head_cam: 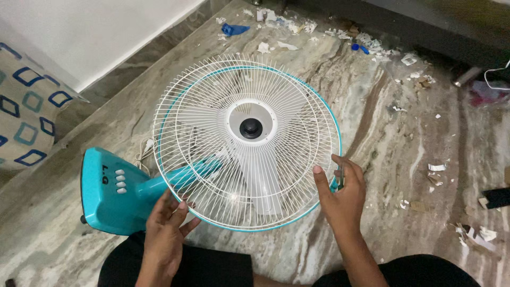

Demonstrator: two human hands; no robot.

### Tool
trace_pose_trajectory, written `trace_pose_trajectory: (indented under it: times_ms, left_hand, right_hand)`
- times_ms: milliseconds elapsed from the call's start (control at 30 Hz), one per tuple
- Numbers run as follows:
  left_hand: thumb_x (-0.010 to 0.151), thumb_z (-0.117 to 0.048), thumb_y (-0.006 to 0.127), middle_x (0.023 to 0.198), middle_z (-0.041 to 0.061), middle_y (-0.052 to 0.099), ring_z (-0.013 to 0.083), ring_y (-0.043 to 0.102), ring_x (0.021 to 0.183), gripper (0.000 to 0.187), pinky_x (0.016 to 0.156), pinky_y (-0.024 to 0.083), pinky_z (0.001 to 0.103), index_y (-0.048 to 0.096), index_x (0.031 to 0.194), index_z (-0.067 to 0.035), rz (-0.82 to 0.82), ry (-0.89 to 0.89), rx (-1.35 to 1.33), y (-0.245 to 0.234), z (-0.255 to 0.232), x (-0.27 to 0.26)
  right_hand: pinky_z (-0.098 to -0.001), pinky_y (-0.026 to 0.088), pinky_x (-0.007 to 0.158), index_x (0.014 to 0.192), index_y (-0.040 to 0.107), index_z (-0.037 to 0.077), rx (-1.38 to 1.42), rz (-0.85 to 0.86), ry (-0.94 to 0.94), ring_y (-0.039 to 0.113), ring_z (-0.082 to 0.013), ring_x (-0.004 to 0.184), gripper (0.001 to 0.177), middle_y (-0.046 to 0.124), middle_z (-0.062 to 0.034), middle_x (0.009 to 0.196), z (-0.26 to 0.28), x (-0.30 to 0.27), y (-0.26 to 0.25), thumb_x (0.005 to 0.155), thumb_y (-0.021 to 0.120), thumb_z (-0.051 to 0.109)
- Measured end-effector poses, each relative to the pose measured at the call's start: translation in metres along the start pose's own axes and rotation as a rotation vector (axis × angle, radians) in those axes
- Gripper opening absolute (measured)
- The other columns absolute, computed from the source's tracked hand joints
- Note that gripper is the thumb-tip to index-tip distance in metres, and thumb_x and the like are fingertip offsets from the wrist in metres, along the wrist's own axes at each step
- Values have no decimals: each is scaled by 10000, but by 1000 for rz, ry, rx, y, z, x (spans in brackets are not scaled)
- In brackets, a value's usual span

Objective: The person assembles a table fan by attaching the front and rear wire cages to the fan head. They use a screwdriver to tighten the screws securing the cages in place.

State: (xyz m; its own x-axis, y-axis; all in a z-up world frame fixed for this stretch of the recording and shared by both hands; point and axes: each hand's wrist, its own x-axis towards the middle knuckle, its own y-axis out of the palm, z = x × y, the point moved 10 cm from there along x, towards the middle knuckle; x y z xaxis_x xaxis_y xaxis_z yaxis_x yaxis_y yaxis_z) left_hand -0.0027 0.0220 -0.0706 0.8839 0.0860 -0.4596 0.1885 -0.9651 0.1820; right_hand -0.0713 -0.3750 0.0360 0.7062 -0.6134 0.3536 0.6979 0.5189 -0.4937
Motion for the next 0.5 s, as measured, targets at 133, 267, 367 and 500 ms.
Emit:
trace_pose_trajectory:
  times_ms: [133, 267, 367, 500]
  left_hand:
    - [832, -76, 592, 1448, 89, 548, 250, 597, 1167, 723, 897, 509, 398, 458, 1542, -109, -36, 144, 115, -14, -28, 18]
    - [924, -183, 509, 1537, 131, 477, 260, 558, 1328, 688, 1005, 496, 388, 357, 1580, -45, -3, 497, 126, -12, -88, 50]
    - [992, -480, 494, 1548, 97, 427, 255, 485, 1352, 742, 1039, 450, 398, 286, 1570, -63, -20, 428, 206, -1, -106, 87]
    - [981, -509, 564, 1381, 125, 620, 236, 558, 1306, 738, 1057, 413, 359, 437, 1542, -46, 36, 415, 384, 26, -118, 104]
  right_hand:
    - [-392, 523, 863, 1272, 682, 48, -43, 17, 52, 631, -267, 957, 566, 650, -132, 1202, -10, -1, 4, 850, 790, 409]
    - [-419, 497, 953, 1269, 684, 44, -92, -19, -7, 624, -308, 1100, 545, 660, -127, 1241, -19, -2, 4, 894, 758, 432]
    - [-471, 420, 1068, 1304, 661, 22, -163, -54, -66, 555, -363, 1251, 563, 620, -171, 1315, -27, 0, 4, 943, 716, 451]
    - [-503, 330, 1117, 1405, 611, 40, -140, 46, -65, 447, -399, 1339, 632, 500, -238, 1425, -38, 7, 20, 954, 652, 480]
